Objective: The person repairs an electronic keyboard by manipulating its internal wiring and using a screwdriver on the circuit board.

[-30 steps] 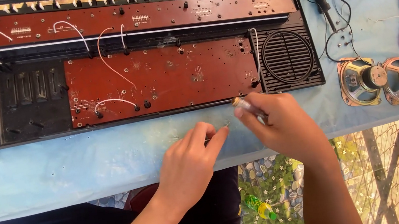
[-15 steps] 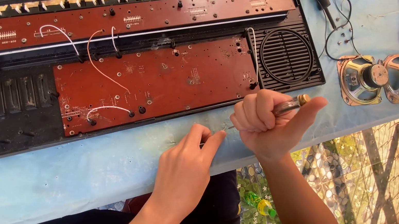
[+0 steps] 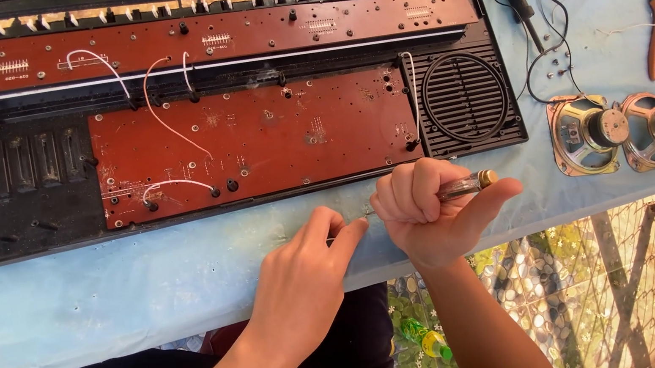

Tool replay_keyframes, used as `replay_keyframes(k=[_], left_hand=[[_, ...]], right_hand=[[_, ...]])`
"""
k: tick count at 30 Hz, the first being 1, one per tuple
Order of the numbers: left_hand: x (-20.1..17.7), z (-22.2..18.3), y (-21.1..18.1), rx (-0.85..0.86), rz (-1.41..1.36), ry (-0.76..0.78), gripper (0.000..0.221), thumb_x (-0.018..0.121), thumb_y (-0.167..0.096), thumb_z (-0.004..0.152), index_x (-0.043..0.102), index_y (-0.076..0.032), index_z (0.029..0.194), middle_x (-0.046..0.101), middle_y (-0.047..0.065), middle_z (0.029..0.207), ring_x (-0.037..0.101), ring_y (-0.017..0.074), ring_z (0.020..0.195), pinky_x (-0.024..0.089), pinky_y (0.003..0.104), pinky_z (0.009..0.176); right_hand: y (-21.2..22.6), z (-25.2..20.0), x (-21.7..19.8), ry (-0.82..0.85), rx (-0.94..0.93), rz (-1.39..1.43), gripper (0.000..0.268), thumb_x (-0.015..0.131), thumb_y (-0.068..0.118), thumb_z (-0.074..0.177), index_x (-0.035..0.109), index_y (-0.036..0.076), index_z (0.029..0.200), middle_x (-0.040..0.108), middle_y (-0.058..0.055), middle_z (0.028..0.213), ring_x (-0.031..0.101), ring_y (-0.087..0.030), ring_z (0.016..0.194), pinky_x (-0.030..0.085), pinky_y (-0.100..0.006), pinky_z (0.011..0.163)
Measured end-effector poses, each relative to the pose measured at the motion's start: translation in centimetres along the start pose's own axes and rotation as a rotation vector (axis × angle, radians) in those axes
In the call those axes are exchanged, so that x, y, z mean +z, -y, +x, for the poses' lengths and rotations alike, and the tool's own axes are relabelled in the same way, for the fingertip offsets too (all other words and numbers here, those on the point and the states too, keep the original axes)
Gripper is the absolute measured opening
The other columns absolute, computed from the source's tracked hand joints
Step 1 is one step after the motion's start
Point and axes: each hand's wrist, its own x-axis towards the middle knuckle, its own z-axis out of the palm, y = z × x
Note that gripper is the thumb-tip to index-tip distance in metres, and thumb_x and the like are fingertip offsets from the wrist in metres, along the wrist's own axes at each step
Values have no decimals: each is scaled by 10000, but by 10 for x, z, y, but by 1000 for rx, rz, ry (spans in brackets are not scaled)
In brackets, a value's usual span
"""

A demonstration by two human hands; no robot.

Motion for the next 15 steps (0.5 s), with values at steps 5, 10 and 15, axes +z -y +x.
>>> replay_keyframes(k=[5,10,15], left_hand=[[1,-1,2,5,-6,5,324,649,-3,807,697,-63,1121,526,47,924,557,188,611,446,363,477],[3,-2,2,-2,-1,2,330,649,-8,798,699,-74,1118,530,41,933,572,185,626,455,363,494],[2,-2,3,-5,-8,7,337,640,-10,793,692,-74,1119,529,43,929,577,193,629,454,365,498]], right_hand=[[-3,-3,0,-5,-20,-2,660,482,759,844,354,154,617,315,54,565,209,-83,527,154,-280,499],[-3,0,-1,-3,-49,15,654,469,759,842,360,155,617,316,61,560,198,-73,515,138,-275,494],[-3,-2,-2,9,-31,7,659,484,761,844,364,152,622,322,52,571,213,-86,532,157,-281,507]])
